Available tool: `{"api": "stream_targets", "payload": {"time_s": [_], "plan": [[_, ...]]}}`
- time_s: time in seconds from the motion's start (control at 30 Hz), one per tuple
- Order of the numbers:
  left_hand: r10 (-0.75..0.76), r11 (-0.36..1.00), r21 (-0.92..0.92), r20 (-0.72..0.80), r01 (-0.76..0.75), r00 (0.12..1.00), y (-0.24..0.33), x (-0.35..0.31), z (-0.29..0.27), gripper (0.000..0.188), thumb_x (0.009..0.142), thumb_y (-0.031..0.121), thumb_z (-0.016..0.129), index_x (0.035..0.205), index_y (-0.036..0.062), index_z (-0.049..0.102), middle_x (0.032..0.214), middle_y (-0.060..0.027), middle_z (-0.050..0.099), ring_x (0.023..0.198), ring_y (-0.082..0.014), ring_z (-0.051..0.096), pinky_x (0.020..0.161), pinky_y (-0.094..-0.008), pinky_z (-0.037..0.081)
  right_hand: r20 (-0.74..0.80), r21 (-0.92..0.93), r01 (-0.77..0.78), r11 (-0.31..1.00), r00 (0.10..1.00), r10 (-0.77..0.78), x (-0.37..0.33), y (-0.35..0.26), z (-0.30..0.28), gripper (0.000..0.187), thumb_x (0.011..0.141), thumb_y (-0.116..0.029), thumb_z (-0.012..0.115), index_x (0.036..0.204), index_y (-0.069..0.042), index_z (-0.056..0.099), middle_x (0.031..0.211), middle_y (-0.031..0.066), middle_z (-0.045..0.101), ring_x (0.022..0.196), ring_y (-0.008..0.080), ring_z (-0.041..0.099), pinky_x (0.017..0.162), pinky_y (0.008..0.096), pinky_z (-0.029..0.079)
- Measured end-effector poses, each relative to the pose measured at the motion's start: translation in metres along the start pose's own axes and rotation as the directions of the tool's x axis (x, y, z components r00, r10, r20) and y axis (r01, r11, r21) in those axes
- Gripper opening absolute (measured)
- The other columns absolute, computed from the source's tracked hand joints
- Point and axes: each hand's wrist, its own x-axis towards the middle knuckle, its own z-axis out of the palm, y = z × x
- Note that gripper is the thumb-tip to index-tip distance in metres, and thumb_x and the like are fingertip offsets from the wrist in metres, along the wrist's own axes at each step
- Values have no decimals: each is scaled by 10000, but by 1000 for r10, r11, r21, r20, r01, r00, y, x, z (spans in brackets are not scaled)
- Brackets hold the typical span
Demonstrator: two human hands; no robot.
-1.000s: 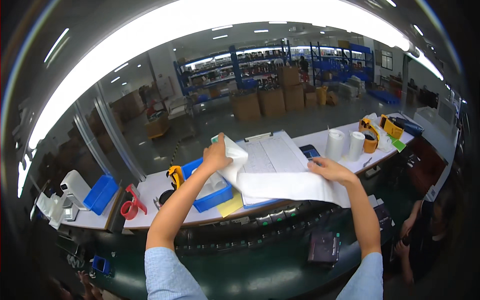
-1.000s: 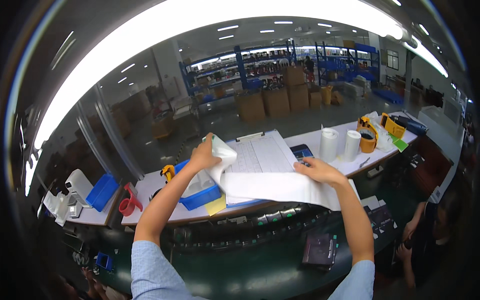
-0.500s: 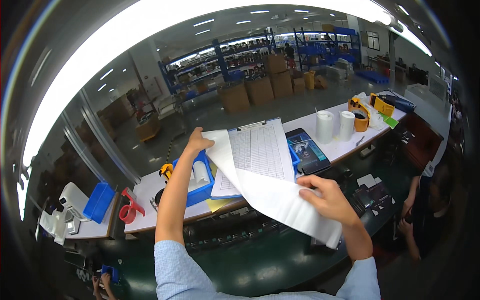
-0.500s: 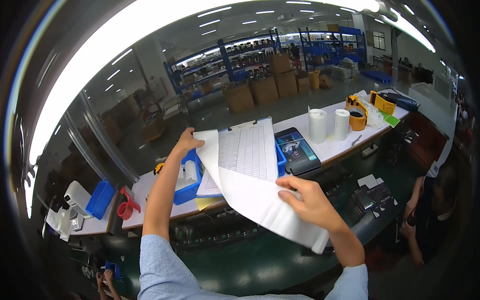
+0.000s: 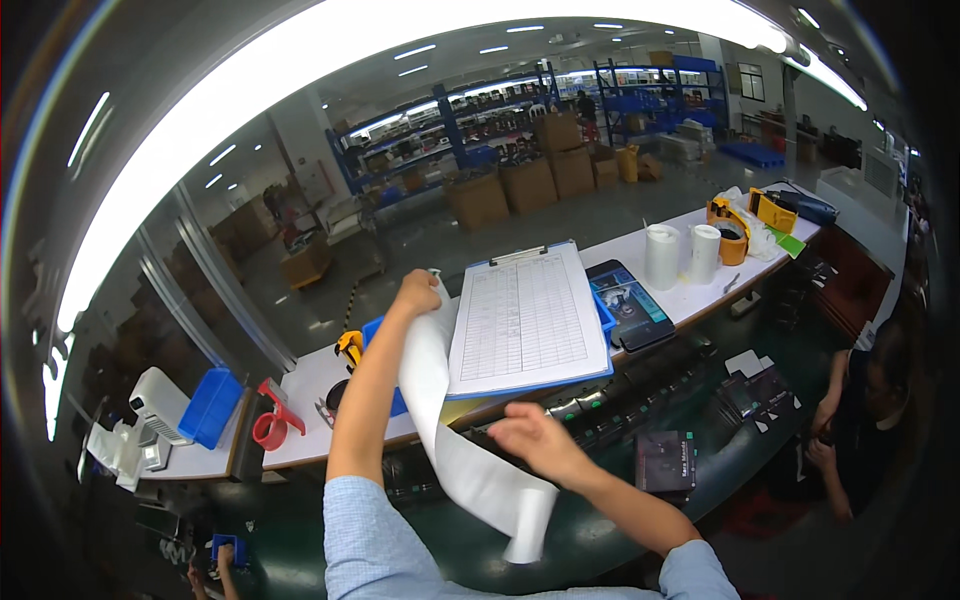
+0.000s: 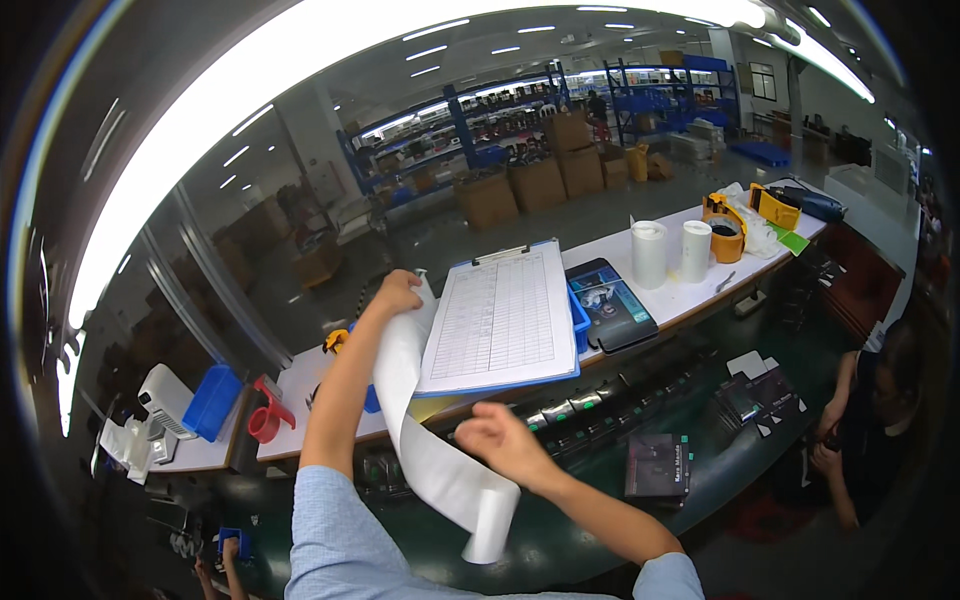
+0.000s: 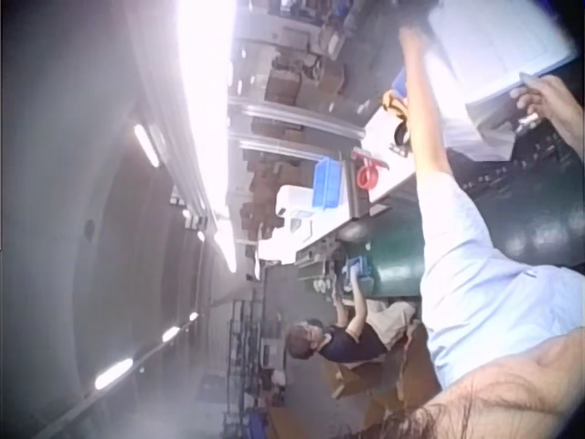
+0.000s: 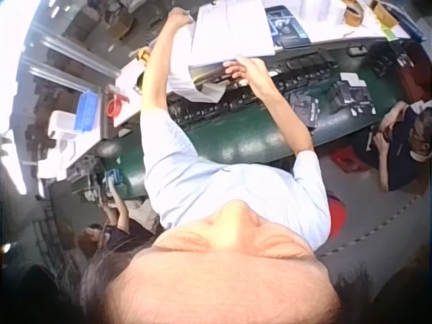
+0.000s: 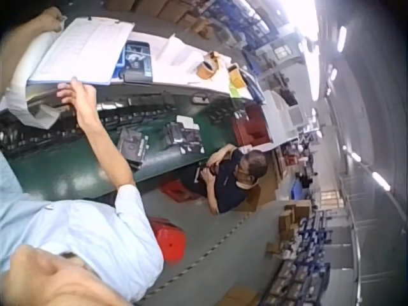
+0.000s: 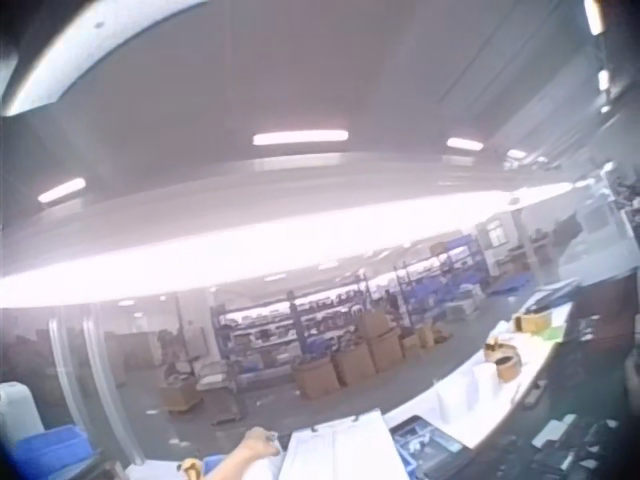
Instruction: The person applies green stickers to the front of black product boxes labeled 'Kara Manda' on a green assembly table. They peel stickers from a sheet, place them on the boxes, and stack the finished items. The person briefly walks to a nearby cardboard box to retrieve a new stack of boxes before returning to the table to continue labeling.
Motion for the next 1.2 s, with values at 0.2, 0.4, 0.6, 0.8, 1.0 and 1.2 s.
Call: {"api": "stream_targets", "payload": {"time_s": [0.2,0.4,0.6,0.8,1.0,1.2], "plan": [[-114,984,-135,17,116,993,22,12,12,405,494,125,780,857,-22,675,867,-192,662,814,-282,653,762,-311,516,-165,231,17,973,986,22,8,-44,-33,332,941,-249,463,995,61,566,907,138,653,722,151,636,622,235,477],[-204,954,-223,7,200,979,34,16,37,356,646,243,714,857,-41,674,928,-238,647,865,-321,646,784,-355,507,-248,269,113,956,968,-44,-1,-51,-58,277,936,-219,438,886,31,543,778,141,639,622,149,608,566,241,450],[-77,996,48,27,76,997,42,12,41,463,831,312,427,921,-90,637,1021,-306,586,1033,-410,557,926,-406,420,-68,134,-24,991,997,34,-12,-45,-49,426,959,-332,418,1071,69,508,787,108,634,624,122,589,572,217,434],[-231,964,-129,31,233,972,12,32,22,454,748,299,534,865,-131,619,925,-309,614,875,-370,639,727,-419,503,28,34,-69,997,997,68,-30,-35,-62,351,961,-275,435,1120,24,529,821,94,637,654,107,591,586,210,446],[13,989,148,14,-15,1000,31,12,9,404,652,263,632,852,-88,643,888,-248,642,871,-348,632,769,-374,499,42,-70,-85,994,995,88,-65,-14,-85,298,933,-258,510,1101,-21,573,855,62,637,702,91,587,601,207,446],[-47,997,57,-109,54,993,37,-20,27,585,602,178,681,1130,-18,526,1133,-259,502,1058,-369,515,916,-368,425,36,-111,-176,978,983,181,-50,42,-50,942,766,-410,708,1373,87,186,1292,267,417,1224,310,420,956,347,390]]}}
